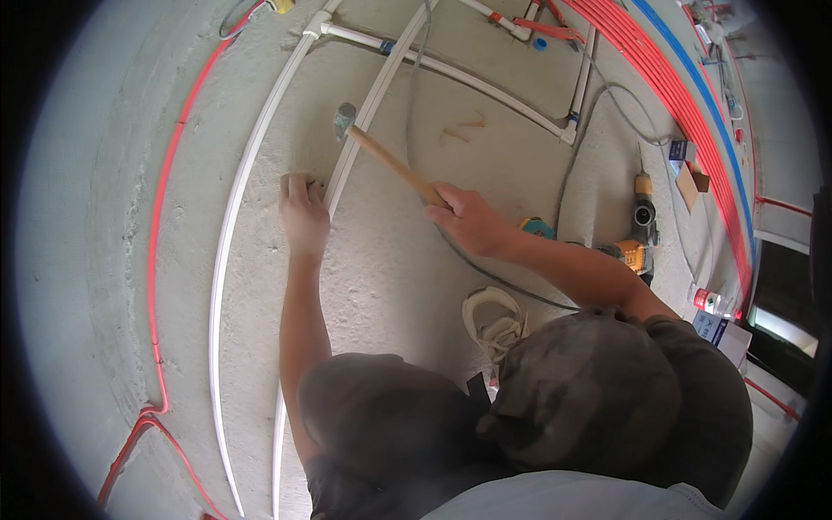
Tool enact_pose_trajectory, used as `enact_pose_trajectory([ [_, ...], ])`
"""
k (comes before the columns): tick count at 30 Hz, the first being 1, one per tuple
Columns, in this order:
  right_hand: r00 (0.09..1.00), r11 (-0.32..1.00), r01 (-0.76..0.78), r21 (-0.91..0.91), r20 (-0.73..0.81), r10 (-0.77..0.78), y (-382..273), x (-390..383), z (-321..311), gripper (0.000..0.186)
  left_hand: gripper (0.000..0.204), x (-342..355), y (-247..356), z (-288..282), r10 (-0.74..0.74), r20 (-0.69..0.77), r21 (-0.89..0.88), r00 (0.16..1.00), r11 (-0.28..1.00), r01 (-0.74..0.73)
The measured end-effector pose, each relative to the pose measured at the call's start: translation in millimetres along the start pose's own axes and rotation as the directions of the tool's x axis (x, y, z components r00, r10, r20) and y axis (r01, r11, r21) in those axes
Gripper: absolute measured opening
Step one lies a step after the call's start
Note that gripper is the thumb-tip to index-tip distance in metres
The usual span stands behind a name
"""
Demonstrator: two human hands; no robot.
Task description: The person secures white PVC pipes to a concrete wall using a hammer and plastic anchors. They then use a rotary hammer drill to create holes and continue fastening additional pipes along the wall.
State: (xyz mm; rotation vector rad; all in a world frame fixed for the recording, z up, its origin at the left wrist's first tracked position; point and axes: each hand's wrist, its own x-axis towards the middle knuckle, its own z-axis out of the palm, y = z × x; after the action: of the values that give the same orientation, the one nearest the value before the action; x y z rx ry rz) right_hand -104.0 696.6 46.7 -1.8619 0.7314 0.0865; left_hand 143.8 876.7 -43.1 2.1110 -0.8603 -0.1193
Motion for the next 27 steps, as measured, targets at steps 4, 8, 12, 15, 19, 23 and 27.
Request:
enact_pose_trajectory([
  [4,0.997,0.998,0.029,-0.052,-0.076,-0.033,4.6,8.3,7.4,0.033,0.015,-5.3,3.0,0.7,0.137,-0.005,0.05,0.991,0.989,-0.137],
  [8,0.982,0.993,0.044,-0.111,-0.177,-0.063,-5.5,38.2,1.3,0.035,0.008,-6.2,-6.3,-4.7,0.141,-0.023,0.092,0.99,0.986,-0.138],
  [12,0.929,0.921,0.196,-0.336,-0.236,-0.284,-7.9,123.0,-19.7,0.039,0.022,-7.5,-0.3,-2.0,0.152,0.01,0.119,0.988,0.981,-0.152],
  [15,0.961,0.963,0.218,-0.159,-0.137,-0.24,-53.3,173.9,-11.0,0.041,0.023,-4.4,0.4,-7.7,0.151,-0.01,0.133,0.988,0.98,-0.149],
  [19,0.992,0.993,0.11,-0.047,0.062,-0.107,-64.7,205.3,8.4,0.038,0.021,-6.2,1.4,-7.0,0.116,-0.037,0.11,0.993,0.988,-0.111],
  [23,0.988,0.986,0.125,-0.107,0.101,-0.115,-54.5,205.2,26.2,0.042,0.013,-4.2,1.4,-10.2,0.093,-0.12,-0.007,0.988,0.995,-0.095],
  [27,0.97,0.988,0.126,-0.089,0.218,-0.104,-63.4,204.9,21.8,0.05,0.011,-9.7,26.2,-18.5,-0.368,-0.089,-0.231,0.926,0.912,0.34],
])
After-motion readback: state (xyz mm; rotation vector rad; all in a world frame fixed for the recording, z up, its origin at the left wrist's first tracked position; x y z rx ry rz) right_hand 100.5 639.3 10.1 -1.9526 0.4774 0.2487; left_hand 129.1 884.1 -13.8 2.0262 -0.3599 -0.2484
